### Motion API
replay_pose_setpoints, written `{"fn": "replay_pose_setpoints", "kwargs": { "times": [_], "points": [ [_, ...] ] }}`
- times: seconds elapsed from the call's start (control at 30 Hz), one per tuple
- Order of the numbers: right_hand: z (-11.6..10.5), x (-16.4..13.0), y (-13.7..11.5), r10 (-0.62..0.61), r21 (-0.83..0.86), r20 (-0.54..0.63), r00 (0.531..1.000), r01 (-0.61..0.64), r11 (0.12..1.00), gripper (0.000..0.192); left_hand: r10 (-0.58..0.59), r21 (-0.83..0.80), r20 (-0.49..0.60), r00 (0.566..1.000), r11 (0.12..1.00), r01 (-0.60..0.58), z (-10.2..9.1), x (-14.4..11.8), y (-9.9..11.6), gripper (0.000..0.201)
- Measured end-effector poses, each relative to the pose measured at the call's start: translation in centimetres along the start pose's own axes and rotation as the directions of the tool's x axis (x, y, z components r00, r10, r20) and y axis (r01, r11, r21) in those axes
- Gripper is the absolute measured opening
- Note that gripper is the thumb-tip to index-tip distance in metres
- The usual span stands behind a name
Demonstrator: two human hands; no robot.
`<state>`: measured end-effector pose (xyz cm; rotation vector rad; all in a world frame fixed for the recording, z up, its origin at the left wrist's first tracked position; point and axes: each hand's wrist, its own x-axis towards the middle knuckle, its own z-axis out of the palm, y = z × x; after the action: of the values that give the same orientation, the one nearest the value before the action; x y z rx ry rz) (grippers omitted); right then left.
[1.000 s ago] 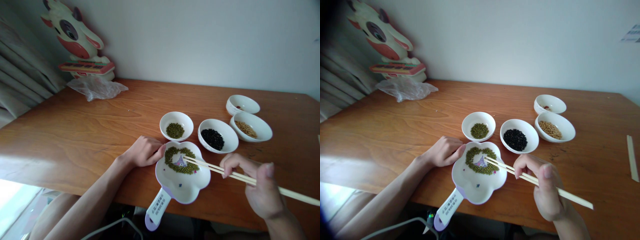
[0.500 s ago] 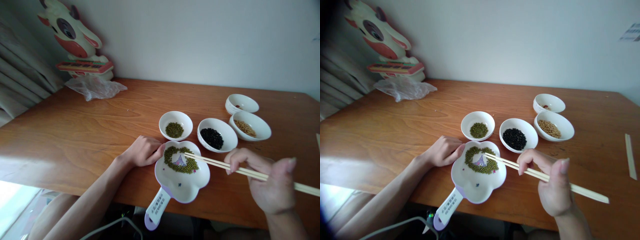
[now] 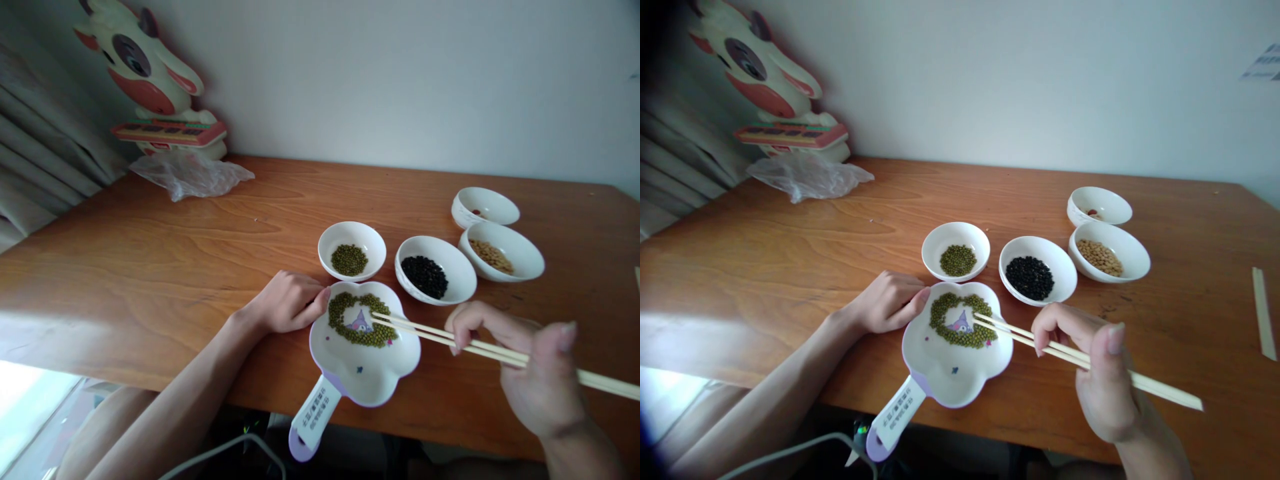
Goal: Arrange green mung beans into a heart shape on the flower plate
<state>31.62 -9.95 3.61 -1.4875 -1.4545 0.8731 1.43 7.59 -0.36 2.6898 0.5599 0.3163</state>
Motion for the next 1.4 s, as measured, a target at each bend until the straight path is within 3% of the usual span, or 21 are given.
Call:
{"fn": "replay_pose_setpoints", "kwargs": {
  "times": [0.43,0.6,0.9,1.4],
  "points": [
    [0.12,-0.15,0.43,-0.063,-0.014,-0.026,0.998,0.062,0.998,0.079,0.002,0.011,0.0,1.0,1.0,-0.002,0.12,-0.02,-0.12,0.042],
    [-0.13,0.23,0.26,-0.078,-0.068,-0.071,0.994,0.073,0.995,0.09,-0.002,0.014,-0.007,1.0,1.0,0.002,0.08,-0.01,-0.13,0.042],
    [-0.25,0.68,0.22,-0.052,-0.067,0.037,0.998,0.054,0.996,0.09,0.012,0.012,-0.014,1.0,1.0,-0.012,-0.03,-0.07,0.03,0.043],
    [-0.12,0.59,0.66,-0.051,-0.063,0.04,0.998,0.054,0.997,0.089,-0.017,0.027,0.0,1.0,0.999,0.017,0.04,-0.08,-0.06,0.043]
  ]
}}
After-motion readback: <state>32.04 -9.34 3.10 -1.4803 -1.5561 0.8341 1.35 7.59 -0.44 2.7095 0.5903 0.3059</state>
